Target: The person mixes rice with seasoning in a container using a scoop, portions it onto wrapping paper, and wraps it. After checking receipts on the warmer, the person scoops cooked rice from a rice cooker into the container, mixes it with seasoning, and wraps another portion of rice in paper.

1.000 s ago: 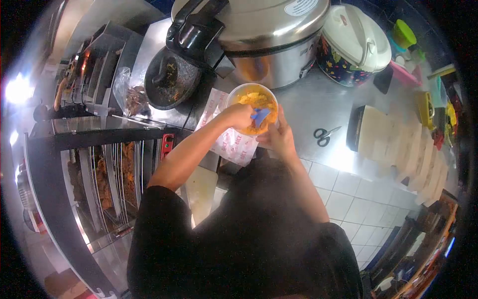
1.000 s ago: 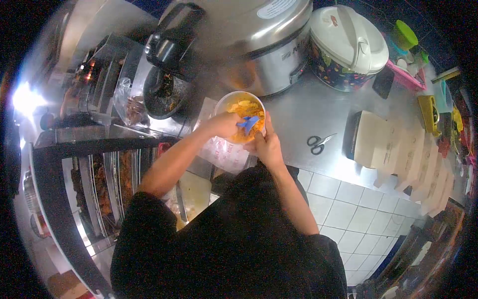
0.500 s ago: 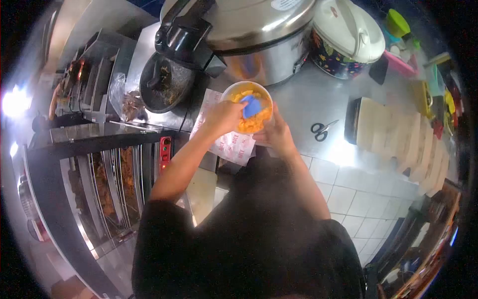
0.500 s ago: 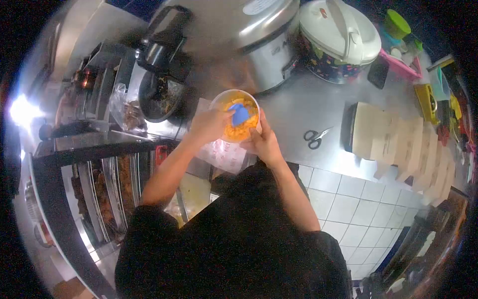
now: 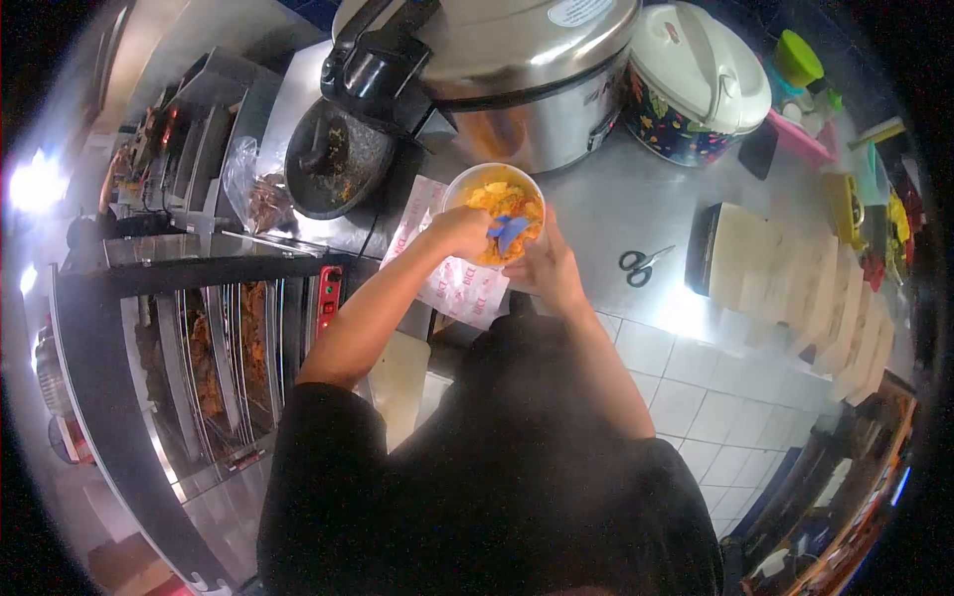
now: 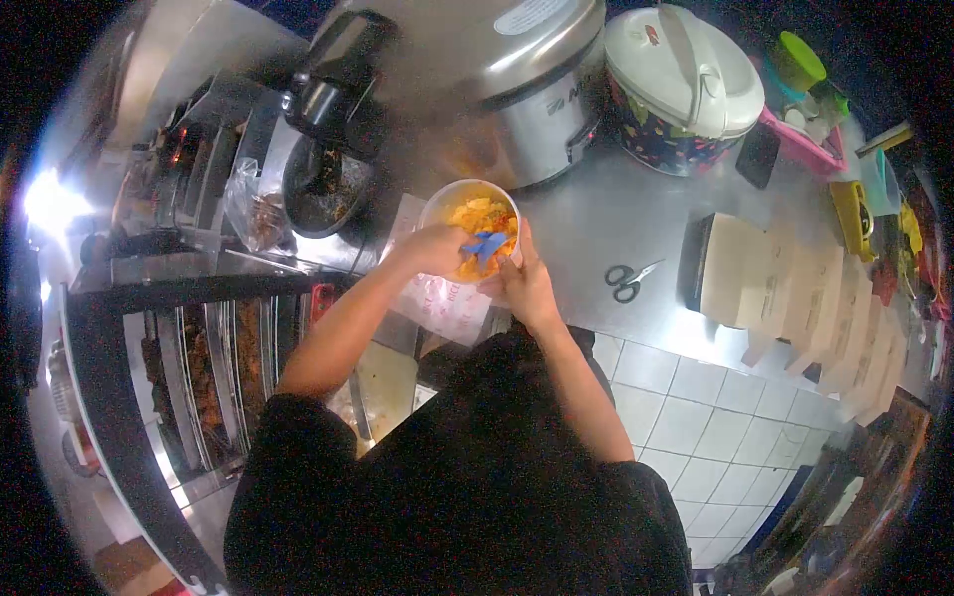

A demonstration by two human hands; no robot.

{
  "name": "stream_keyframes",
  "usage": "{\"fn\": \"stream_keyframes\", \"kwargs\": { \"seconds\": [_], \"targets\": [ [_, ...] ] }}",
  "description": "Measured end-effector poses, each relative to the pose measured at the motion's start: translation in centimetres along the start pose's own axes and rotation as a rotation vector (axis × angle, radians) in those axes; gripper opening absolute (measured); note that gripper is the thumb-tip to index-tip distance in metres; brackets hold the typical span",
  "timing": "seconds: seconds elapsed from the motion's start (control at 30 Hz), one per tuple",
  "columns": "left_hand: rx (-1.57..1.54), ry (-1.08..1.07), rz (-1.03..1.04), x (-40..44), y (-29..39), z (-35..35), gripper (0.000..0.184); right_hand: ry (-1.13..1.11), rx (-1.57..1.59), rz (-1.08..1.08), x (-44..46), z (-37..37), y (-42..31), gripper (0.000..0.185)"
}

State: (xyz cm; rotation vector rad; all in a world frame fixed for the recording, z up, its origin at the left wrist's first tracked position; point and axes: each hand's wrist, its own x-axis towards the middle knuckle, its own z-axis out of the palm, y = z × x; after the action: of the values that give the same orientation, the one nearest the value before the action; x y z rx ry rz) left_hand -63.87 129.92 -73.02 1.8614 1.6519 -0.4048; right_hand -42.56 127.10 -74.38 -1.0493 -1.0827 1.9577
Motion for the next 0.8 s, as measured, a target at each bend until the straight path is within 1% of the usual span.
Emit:
{"fn": "stream_keyframes", "kwargs": {
  "seconds": [0.03,0.07,0.1,0.13,0.2,0.23,0.3,0.33,0.4,0.43,0.5,0.53,0.6,0.63,0.7,0.73,0.8],
  "targets": [
    [-0.005,0.004,-0.006,-0.3,0.1,-0.7,0.039,-0.001,0.011,-0.066,0.0,0.0,0.6,0.068],
    [-0.114,-0.085,-0.010,-0.9,0.3,-2.1,0.040,-0.010,0.007,-0.068,-0.3,0.1,0.2,0.068],
    [-0.221,-0.173,-0.008,-1.2,0.3,-3.2,0.040,-0.004,0.026,-0.003,-0.5,0.2,-0.4,0.068],
    [-0.217,-0.166,-0.007,-1.5,-0.2,-3.4,0.040,0.006,0.048,0.061,-0.6,0.2,-0.9,0.068],
    [-0.162,0.077,0.089,-2.2,-1.2,-3.3,0.036,-0.001,0.047,0.049,-0.6,0.0,-0.7,0.067],
    [-0.149,0.065,0.102,-2.9,-0.2,-4.1,0.036,-0.009,0.043,0.042,-0.6,0.0,-0.6,0.067],
    [0.182,0.452,0.050,-5.6,2.6,-5.9,0.031,-0.005,0.043,0.067,-0.5,-0.3,-0.4,0.067],
    [0.174,0.449,0.046,-5.3,2.8,-6.1,0.031,-0.022,0.032,0.084,-0.5,-0.3,-0.6,0.067],
    [0.280,0.297,-0.098,-4.3,2.8,-6.7,0.033,-0.016,0.023,0.083,-0.7,0.0,-1.0,0.068],
    [0.278,0.296,-0.105,-3.7,2.2,-6.1,0.033,0.000,0.018,0.073,-0.7,0.2,-1.2,0.068],
    [0.218,0.207,-0.027,-2.0,0.9,-3.9,0.036,-0.004,0.040,0.072,-0.5,0.1,-0.8,0.068],
    [0.225,0.202,-0.018,-1.7,0.8,-3.7,0.036,0.002,0.067,0.068,-0.4,0.0,-0.8,0.069],
    [0.057,0.098,-0.037,-1.8,0.5,-2.5,0.040,0.009,0.052,0.075,-0.5,0.0,-0.5,0.069],
    [0.055,0.098,-0.040,-1.9,1.1,-2.7,0.040,0.002,0.032,0.072,-0.3,0.1,-0.5,0.068],
    [-0.011,-0.056,-0.021,-2.2,2.2,-3.5,0.044,0.016,0.044,0.031,-0.3,0.4,-0.5,0.068],
    [-0.014,-0.055,-0.027,-2.0,1.7,-2.9,0.044,0.033,0.054,-0.010,-0.3,0.5,-0.5,0.068],
    [-0.177,0.002,0.040,-1.2,0.7,-1.4,0.041,0.022,0.070,0.010,-0.7,0.6,-0.4,0.068]
  ]
}}
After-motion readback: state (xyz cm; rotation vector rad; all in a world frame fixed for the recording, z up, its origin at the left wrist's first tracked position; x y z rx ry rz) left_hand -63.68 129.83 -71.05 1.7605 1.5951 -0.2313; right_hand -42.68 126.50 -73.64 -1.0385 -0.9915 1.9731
